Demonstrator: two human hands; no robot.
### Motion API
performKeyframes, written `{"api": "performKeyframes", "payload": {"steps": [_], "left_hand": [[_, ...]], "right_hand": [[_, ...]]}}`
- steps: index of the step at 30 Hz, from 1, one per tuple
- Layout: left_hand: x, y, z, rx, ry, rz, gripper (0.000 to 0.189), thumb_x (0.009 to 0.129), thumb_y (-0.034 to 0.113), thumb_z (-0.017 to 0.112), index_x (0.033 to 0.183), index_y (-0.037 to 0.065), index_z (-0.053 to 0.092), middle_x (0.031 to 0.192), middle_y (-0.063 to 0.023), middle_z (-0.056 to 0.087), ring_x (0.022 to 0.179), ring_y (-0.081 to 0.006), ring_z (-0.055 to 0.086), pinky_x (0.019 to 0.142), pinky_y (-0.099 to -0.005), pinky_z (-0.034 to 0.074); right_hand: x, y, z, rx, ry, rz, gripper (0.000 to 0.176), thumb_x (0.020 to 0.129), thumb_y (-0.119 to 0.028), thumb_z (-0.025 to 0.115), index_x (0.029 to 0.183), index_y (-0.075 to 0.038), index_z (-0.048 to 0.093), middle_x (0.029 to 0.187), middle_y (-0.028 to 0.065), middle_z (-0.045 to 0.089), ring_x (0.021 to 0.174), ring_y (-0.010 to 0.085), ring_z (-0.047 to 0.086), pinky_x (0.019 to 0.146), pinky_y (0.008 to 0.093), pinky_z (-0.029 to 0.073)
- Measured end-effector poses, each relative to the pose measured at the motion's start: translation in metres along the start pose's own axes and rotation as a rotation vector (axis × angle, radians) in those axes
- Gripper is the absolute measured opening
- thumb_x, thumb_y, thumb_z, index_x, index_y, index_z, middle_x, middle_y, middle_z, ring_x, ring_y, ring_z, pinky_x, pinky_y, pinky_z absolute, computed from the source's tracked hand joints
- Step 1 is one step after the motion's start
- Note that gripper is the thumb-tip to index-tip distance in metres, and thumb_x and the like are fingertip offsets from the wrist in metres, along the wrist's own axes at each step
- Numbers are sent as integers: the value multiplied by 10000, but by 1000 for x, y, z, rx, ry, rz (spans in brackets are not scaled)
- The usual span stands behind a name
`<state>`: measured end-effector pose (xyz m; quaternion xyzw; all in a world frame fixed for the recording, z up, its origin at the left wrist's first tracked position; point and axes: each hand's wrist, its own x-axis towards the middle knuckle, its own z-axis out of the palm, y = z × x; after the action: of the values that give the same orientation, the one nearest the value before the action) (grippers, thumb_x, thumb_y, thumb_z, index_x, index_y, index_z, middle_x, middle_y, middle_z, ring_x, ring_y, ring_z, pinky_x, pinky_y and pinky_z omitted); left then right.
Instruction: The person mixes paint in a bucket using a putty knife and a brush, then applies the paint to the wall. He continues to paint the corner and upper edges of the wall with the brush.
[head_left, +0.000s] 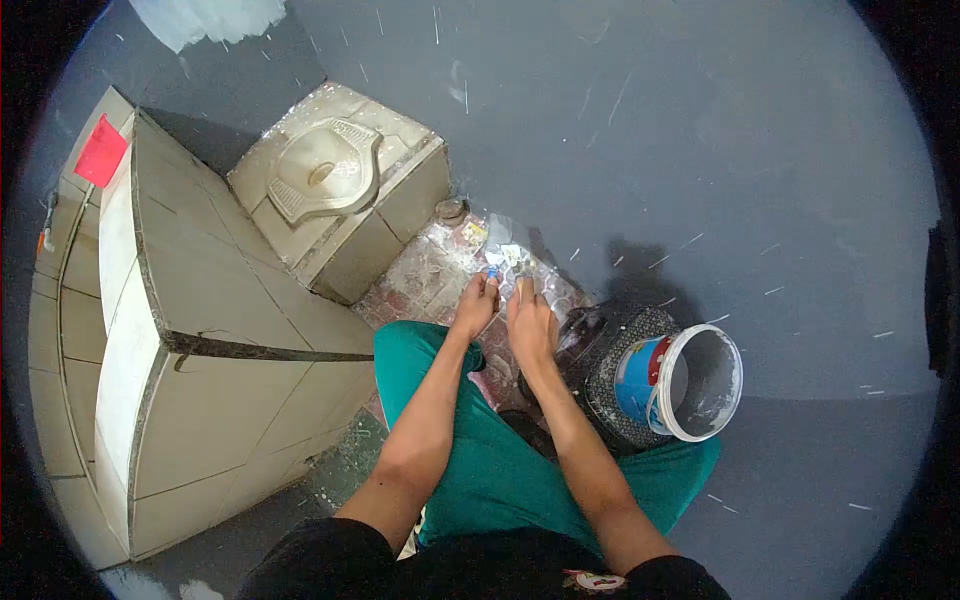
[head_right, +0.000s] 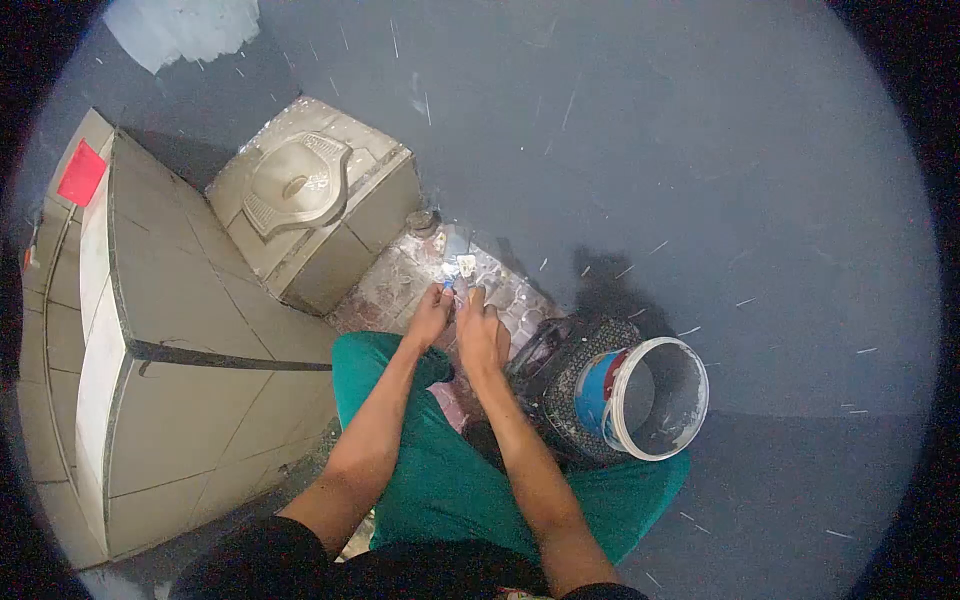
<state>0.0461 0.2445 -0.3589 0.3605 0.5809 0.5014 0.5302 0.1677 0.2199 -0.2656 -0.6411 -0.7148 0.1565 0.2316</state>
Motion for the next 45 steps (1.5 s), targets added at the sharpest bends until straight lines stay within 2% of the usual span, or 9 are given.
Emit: {"api": "performKeyframes", "payload": {"steps": [6,12,15,18,24,33,36,41,45], "left_hand": [[-4,-1,0,288,79,255,218,1037,183,516,1068,-32,542,813,-105,619,658,-156,579,613,-333,484],[-5,2,-2,347,80,263,263,1038,210,521,1118,-40,540,899,-171,665,762,-226,623,711,-386,510],[-7,4,-3,346,32,121,249,1016,212,549,1144,-1,537,1037,-193,679,950,-252,627,870,-411,492],[0,-10,-4,273,17,211,265,1034,217,526,1180,-5,534,1038,-220,675,935,-307,648,846,-407,493],[3,-21,-4,328,76,316,268,1024,174,533,1224,-2,513,1077,-206,659,935,-299,632,855,-401,490],[-9,-4,-5,411,80,225,240,997,100,545,1215,12,496,927,-181,641,799,-264,636,741,-400,509],[-5,-18,-4,454,116,372,218,996,103,542,1191,16,497,862,-174,632,725,-260,626,708,-404,505],[0,-24,-5,359,99,190,210,1011,138,542,1175,14,504,819,-145,632,698,-235,619,675,-400,499],[6,-29,-4,155,51,100,218,1030,189,540,1136,-1,538,798,-85,623,681,-168,593,642,-352,492]], "right_hand": [[6,0,18,-84,-2,11,299,984,-300,554,1162,-65,510,828,241,684,715,426,697,598,521,565],[5,-18,7,31,35,34,316,987,-331,538,1135,-51,516,833,259,679,739,450,687,627,539,554],[8,-17,8,46,20,34,305,990,-329,530,1115,-51,525,832,261,679,739,460,680,644,541,549],[13,-19,5,68,-10,45,288,989,-312,526,1110,-51,534,827,259,680,732,465,674,653,544,543],[19,-30,-13,110,39,70,231,977,-254,514,1025,-43,597,781,276,667,746,486,656,650,576,494],[42,-34,-23,113,-34,81,257,952,-255,540,1032,-35,645,786,291,664,759,498,655,674,580,503],[56,-36,-21,125,-45,111,271,962,-258,529,1046,-31,651,805,297,666,782,499,659,681,578,507],[71,-35,-29,225,173,119,311,983,-271,497,1081,-26,661,841,299,672,813,505,655,711,571,507],[59,-12,-20,282,181,217,348,986,-276,485,1116,-1,653,873,303,670,828,499,655,741,558,497]]}}
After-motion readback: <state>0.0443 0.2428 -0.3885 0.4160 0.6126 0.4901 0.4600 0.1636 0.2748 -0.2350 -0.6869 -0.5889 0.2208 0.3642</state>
